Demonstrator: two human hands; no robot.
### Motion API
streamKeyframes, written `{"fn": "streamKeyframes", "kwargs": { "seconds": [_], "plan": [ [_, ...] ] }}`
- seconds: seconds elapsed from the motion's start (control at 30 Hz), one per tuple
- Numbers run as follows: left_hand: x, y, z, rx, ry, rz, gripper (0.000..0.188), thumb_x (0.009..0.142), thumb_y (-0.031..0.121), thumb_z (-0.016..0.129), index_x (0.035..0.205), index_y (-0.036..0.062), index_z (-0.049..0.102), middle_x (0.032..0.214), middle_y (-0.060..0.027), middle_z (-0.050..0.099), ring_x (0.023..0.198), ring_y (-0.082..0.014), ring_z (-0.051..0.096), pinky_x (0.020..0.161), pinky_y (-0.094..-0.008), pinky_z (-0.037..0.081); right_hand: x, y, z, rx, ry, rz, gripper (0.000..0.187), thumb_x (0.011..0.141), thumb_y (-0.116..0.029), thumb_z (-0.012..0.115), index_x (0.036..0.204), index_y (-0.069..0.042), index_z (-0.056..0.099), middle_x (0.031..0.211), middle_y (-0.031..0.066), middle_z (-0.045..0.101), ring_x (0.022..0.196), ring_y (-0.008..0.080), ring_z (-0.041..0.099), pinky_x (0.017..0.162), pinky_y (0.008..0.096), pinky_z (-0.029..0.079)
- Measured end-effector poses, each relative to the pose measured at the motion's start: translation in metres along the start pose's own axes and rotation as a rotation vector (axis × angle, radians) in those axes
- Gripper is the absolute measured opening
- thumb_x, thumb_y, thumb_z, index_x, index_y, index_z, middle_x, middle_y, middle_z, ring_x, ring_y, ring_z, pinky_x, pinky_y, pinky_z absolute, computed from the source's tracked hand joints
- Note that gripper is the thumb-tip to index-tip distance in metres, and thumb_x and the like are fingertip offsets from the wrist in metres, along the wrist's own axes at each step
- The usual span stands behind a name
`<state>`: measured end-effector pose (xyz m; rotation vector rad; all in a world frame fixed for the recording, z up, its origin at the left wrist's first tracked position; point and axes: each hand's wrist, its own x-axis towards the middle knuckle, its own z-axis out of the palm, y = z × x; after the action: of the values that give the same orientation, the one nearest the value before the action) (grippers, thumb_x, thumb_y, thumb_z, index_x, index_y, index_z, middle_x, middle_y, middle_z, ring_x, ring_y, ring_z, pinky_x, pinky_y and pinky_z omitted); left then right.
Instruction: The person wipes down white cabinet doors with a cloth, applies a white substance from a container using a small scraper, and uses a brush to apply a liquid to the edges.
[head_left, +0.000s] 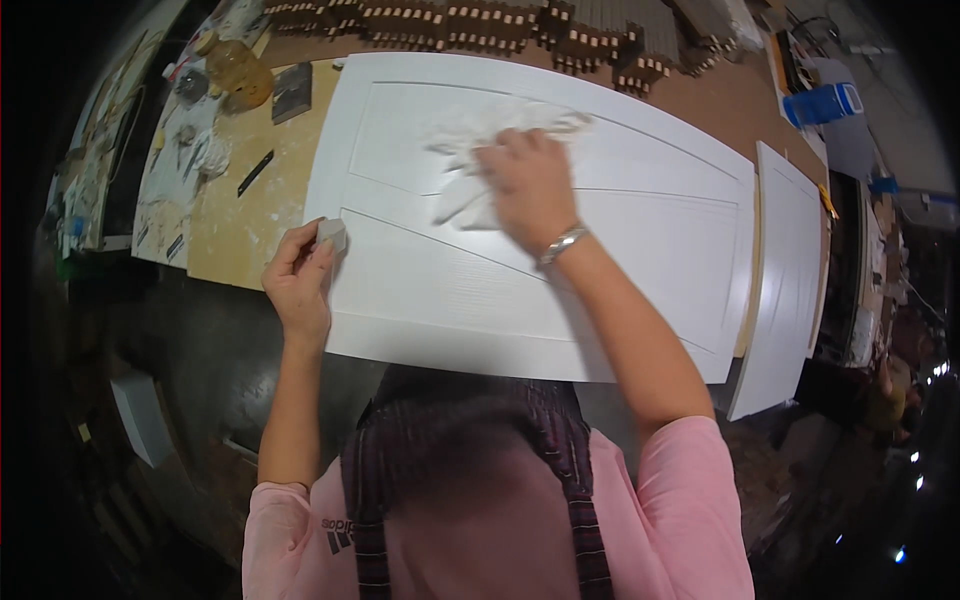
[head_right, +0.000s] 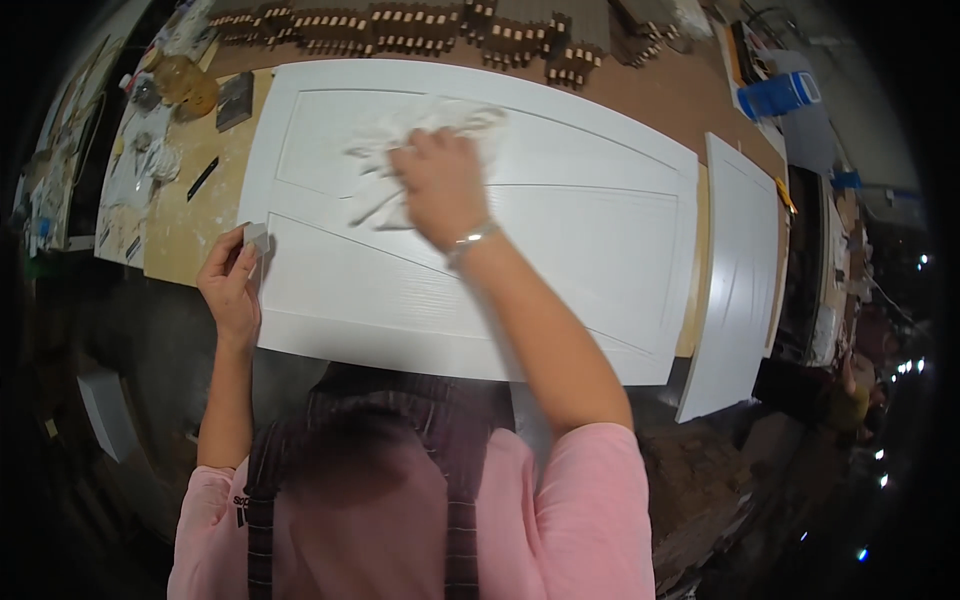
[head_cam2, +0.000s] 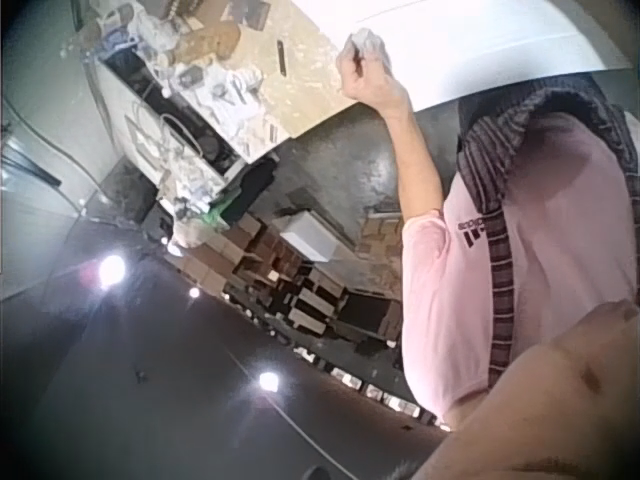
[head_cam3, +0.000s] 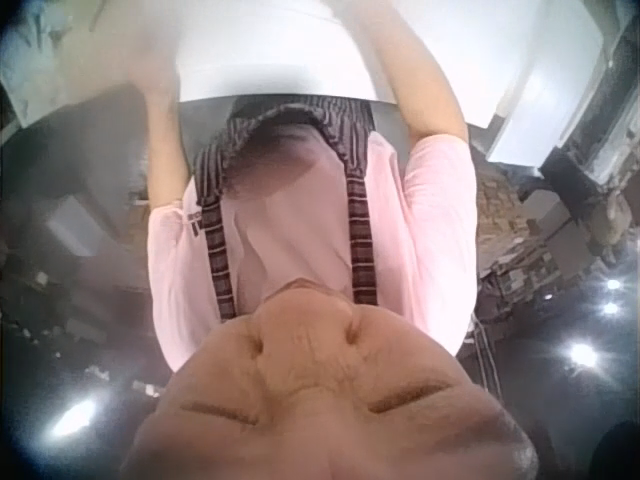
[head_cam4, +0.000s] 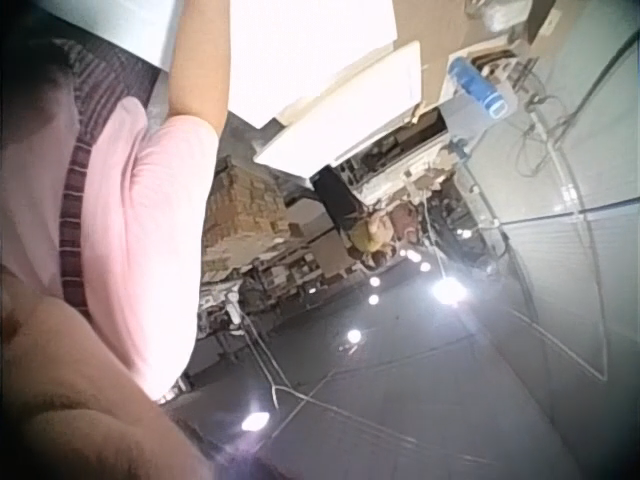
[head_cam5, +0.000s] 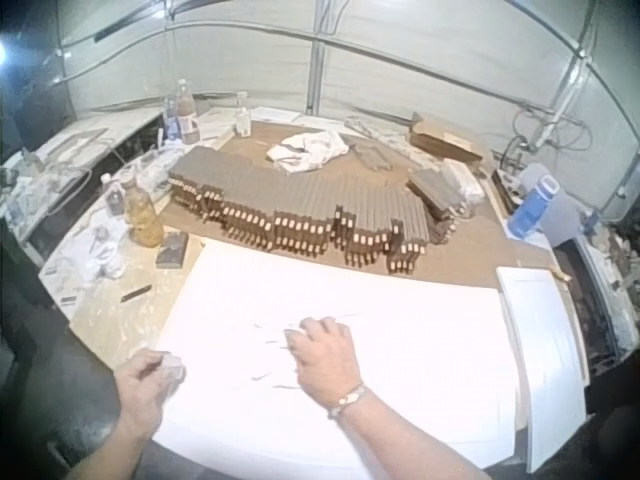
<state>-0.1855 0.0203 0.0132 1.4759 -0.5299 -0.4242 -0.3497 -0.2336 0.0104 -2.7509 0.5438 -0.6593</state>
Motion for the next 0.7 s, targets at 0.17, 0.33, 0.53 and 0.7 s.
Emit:
{"fn": "streamKeyframes", "kwargs": {
  "seconds": [0.17,0.33,0.53,0.7],
  "plan": [
    [0.005,-0.012,0.005,-0.1,-0.044,0.042,0.029,0.089,-0.005,0.061,0.117,-0.0117,0.061,0.113,-0.0121,0.064,0.102,-0.0169,0.06,0.092,-0.0282,0.046,-0.026,0.088,-0.062,-0.259,0.104,0.34,0.018,0.072,-0.002,0.061,0.086,-0.01,0.069,0.088,0.0079,0.062,0.087,0.0289,0.054,0.078,0.0415,0.042],
    [0.002,-0.013,-0.003,-0.151,-0.034,0.007,0.028,0.087,-0.006,0.062,0.115,-0.0108,0.062,0.111,-0.0096,0.063,0.099,-0.0152,0.06,0.093,-0.0274,0.046,0.011,-0.034,0.008,0.047,-0.12,-0.066,0.028,0.077,-0.006,0.056,0.103,-0.007,0.066,0.099,0.0105,0.063,0.094,0.0288,0.056,0.082,0.0404,0.044],
    [0.002,-0.018,-0.01,-0.149,-0.029,-0.003,0.028,0.088,-0.006,0.062,0.115,-0.0107,0.061,0.112,-0.0101,0.062,0.1,-0.0155,0.059,0.094,-0.0282,0.046,-0.053,0.113,-0.069,-0.245,0.093,0.256,0.03,0.076,0.002,0.058,0.1,-0.011,0.07,0.096,0.0094,0.063,0.09,0.0316,0.056,0.08,0.0433,0.044],
    [0.005,-0.018,-0.003,-0.131,-0.055,0.011,0.028,0.088,-0.005,0.061,0.116,-0.0105,0.061,0.111,-0.0101,0.062,0.101,-0.0155,0.059,0.093,-0.0281,0.046,-0.08,0.134,-0.112,-0.366,0.339,0.461,0.026,0.074,0.0,0.058,0.095,-0.008,0.069,0.097,0.0126,0.064,0.088,0.032,0.056,0.081,0.0437,0.046]
  ]
}}
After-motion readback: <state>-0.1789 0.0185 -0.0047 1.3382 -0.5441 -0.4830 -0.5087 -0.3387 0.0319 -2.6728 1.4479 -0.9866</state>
